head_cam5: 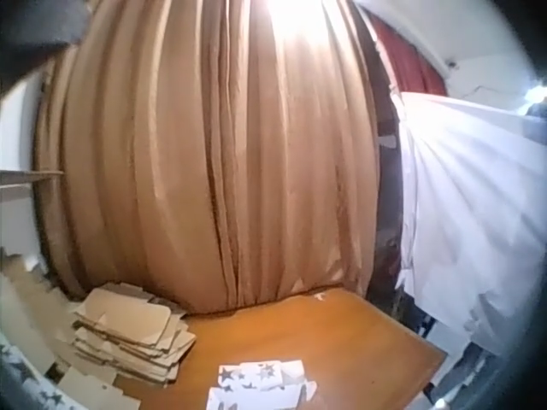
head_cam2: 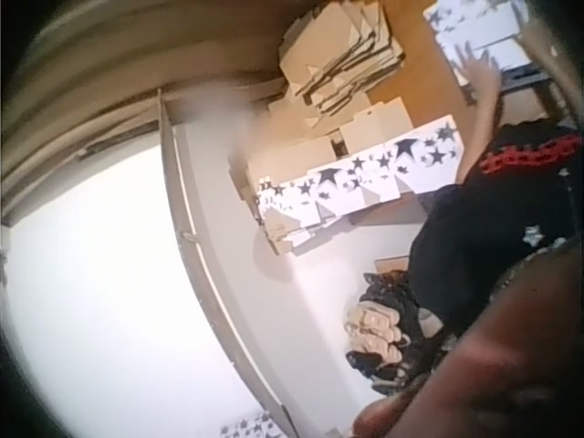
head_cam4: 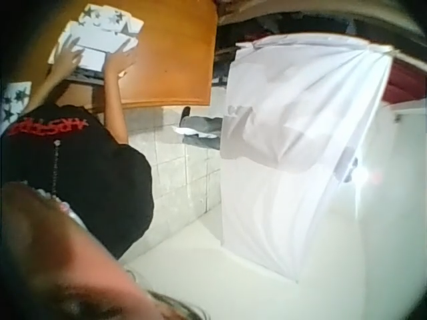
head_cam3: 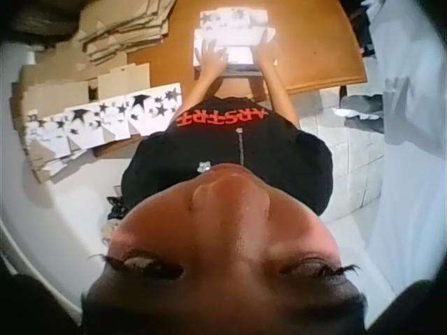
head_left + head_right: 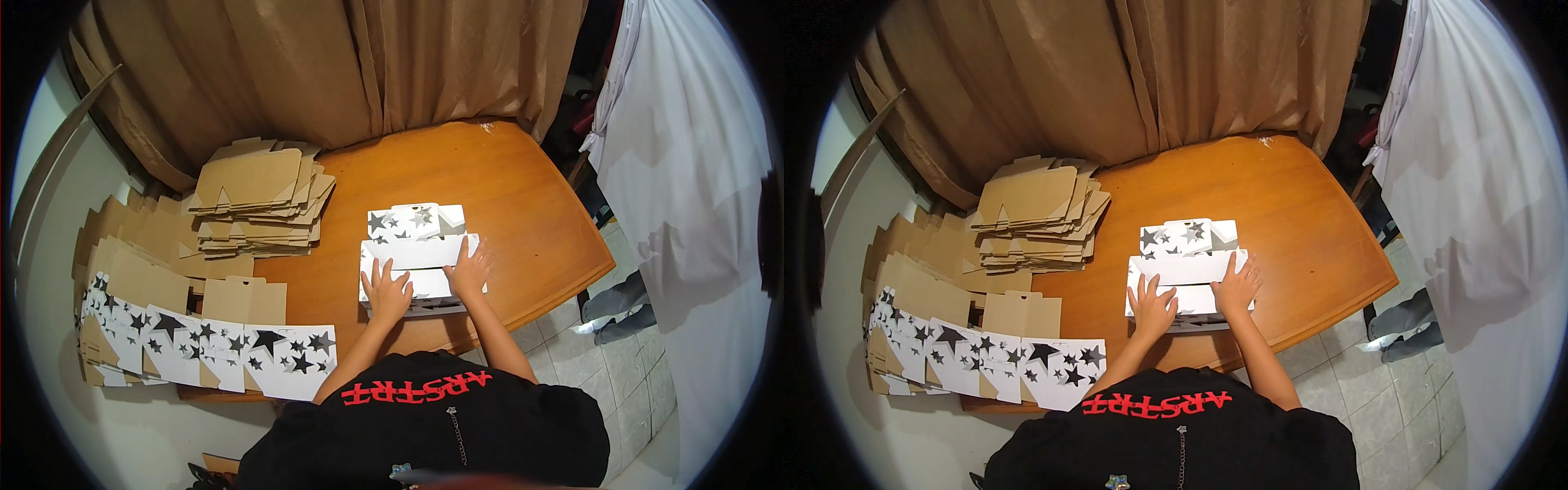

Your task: Folding cardboard sheets into shoe boxes and stacking them on a shelf.

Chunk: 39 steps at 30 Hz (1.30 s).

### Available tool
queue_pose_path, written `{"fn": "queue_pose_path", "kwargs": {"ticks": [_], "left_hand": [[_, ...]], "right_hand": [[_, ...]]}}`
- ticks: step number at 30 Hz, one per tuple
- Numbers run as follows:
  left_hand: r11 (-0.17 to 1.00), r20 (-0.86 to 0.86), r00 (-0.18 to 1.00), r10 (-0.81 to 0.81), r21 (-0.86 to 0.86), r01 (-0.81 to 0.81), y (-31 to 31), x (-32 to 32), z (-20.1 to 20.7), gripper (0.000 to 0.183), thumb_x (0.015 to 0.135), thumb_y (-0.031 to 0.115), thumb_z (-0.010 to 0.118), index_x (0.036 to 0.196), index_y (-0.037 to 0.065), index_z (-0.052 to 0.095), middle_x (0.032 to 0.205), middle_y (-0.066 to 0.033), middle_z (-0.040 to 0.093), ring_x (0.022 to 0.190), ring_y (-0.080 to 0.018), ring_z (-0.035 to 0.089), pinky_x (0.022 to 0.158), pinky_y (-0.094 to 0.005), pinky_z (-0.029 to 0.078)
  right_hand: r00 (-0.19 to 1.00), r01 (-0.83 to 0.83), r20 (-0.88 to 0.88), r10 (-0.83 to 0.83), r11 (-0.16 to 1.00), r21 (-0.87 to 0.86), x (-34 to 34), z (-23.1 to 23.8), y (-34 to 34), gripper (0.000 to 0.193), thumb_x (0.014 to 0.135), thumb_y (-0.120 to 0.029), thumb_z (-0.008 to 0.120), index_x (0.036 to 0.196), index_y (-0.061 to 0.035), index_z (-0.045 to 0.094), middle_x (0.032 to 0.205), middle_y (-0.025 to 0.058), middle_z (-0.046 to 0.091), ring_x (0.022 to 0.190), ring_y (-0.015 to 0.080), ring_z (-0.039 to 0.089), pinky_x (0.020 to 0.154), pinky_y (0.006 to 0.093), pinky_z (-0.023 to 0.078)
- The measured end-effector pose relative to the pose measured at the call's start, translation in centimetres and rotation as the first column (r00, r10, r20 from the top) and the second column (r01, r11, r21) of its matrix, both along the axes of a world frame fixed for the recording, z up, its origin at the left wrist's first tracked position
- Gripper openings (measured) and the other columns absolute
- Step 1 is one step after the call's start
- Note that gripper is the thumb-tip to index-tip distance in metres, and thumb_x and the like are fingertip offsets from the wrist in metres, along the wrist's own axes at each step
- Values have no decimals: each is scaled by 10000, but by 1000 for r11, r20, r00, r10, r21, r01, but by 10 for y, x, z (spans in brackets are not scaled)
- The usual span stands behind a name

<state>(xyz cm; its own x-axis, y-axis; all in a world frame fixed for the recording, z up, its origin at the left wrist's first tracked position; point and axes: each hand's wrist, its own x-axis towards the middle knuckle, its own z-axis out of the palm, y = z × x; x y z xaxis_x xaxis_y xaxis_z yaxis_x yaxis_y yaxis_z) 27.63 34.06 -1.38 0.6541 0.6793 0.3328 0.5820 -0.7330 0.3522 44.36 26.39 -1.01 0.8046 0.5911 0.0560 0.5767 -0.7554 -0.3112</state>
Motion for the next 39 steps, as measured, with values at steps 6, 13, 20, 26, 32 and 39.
{"fn": "queue_pose_path", "kwargs": {"ticks": [6,13,20,26,32,39], "left_hand": [[998,-37,999,25,-62,-28,2,-11,17,435,723,430,630,1067,164,649,1328,-161,386,1307,-380,193,995,-653,62],[957,-135,980,146,-233,-175,23,-69,25,999,542,554,748,1357,151,333,1442,-183,170,1342,-383,98,993,-664,38],[818,132,981,144,-573,-43,51,-98,-74,729,617,250,777,1242,61,454,1179,-188,515,1107,-356,456,941,-404,364],[702,32,977,213,-700,-130,28,-70,-42,514,697,121,709,1168,10,533,1088,-176,572,953,-342,559,862,-365,430],[811,619,764,183,-534,239,30,-48,26,569,751,-8,648,1278,7,434,1025,-72,569,959,-167,542,835,-273,439],[971,617,765,-185,-4,238,15,-20,143,711,589,230,802,1206,58,494,1260,-182,433,1138,-324,434,952,-405,364]], "right_hand": [[977,-193,92,191,981,18,4,6,-1,780,713,-348,671,1360,-100,312,1433,234,150,1299,444,170,977,678,126],[944,-328,13,329,937,118,12,11,0,767,721,-460,616,1342,-97,349,1437,190,177,1310,417,157,956,714,77],[887,-455,-36,460,885,98,-2,15,41,803,704,-540,612,1328,-98,365,1411,159,262,1313,445,128,928,739,79],[887,-404,-222,405,913,52,-34,36,71,959,626,-585,634,1357,-51,319,1363,195,296,1305,477,90,903,759,64],[893,-238,-268,361,885,400,-38,92,72,977,634,-560,656,1356,-30,265,1370,223,215,1301,441,107,909,736,102],[719,22,-232,655,311,950,-8,59,81,824,821,-550,496,1374,-34,169,1357,195,228,1272,321,247,1044,378,235]]}}
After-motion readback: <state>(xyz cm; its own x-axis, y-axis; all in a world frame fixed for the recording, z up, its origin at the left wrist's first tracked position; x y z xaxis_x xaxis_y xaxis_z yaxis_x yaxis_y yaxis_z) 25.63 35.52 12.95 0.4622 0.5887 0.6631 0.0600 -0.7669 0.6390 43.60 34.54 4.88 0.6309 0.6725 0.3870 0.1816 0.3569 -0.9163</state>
